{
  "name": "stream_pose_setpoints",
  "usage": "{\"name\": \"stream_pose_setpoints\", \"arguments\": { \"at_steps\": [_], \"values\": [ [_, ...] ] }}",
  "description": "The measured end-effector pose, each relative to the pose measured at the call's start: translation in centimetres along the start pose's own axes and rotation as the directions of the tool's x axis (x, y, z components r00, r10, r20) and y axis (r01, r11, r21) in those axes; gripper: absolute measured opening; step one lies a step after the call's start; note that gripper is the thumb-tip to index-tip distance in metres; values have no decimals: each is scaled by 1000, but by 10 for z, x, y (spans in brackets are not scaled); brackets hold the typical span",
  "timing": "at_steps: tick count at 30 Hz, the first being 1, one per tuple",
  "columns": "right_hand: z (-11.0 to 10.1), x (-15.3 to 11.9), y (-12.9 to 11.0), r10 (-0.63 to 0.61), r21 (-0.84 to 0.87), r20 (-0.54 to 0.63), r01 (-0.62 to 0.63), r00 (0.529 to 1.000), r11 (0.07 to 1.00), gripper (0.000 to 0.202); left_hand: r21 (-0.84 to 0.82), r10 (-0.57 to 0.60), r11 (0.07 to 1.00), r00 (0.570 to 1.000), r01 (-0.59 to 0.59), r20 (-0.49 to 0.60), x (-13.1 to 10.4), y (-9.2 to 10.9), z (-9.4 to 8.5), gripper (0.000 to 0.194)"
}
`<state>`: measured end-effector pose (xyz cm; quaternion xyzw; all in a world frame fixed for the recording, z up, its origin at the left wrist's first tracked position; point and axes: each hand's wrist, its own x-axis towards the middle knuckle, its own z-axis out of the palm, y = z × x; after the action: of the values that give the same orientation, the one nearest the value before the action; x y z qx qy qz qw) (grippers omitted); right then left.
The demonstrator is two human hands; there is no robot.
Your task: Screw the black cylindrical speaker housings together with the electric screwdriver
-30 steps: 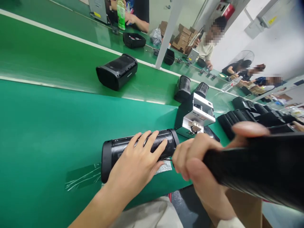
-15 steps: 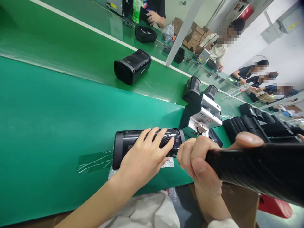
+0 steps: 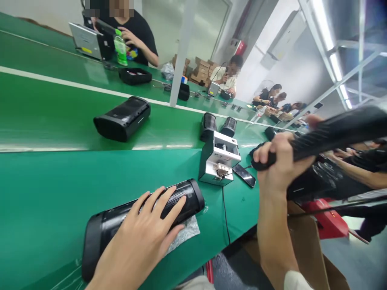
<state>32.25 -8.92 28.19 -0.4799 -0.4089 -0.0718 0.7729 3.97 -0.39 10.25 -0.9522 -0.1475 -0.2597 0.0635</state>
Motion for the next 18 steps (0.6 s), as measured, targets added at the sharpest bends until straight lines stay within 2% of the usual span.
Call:
{"name": "stream_pose_setpoints", "arguments": {
  "at_steps": [2,5,9,13,16,18],
  "values": [
    [-3,12,25,-64,8,-32,64,997,998,42,-6,25,1000,1000,-25,4,-2,-5,2,59],
    [-2,12,53,-28,8,39,28,999,1000,42,-42,34,999,999,-32,32,-4,-10,1,57],
    [0,9,65,54,26,114,-57,992,998,42,-16,52,999,998,-52,23,-3,-10,-1,58],
    [-4,1,48,137,51,142,-146,980,988,45,-33,24,999,999,-25,-39,5,-2,-4,50],
    [-7,-21,15,195,92,161,-212,967,973,32,-83,-20,996,997,13,-76,9,0,-12,41],
    [-6,-39,-14,204,178,174,-234,963,956,21,-89,-24,996,996,16,-81,8,-4,-21,39]
  ]
}}
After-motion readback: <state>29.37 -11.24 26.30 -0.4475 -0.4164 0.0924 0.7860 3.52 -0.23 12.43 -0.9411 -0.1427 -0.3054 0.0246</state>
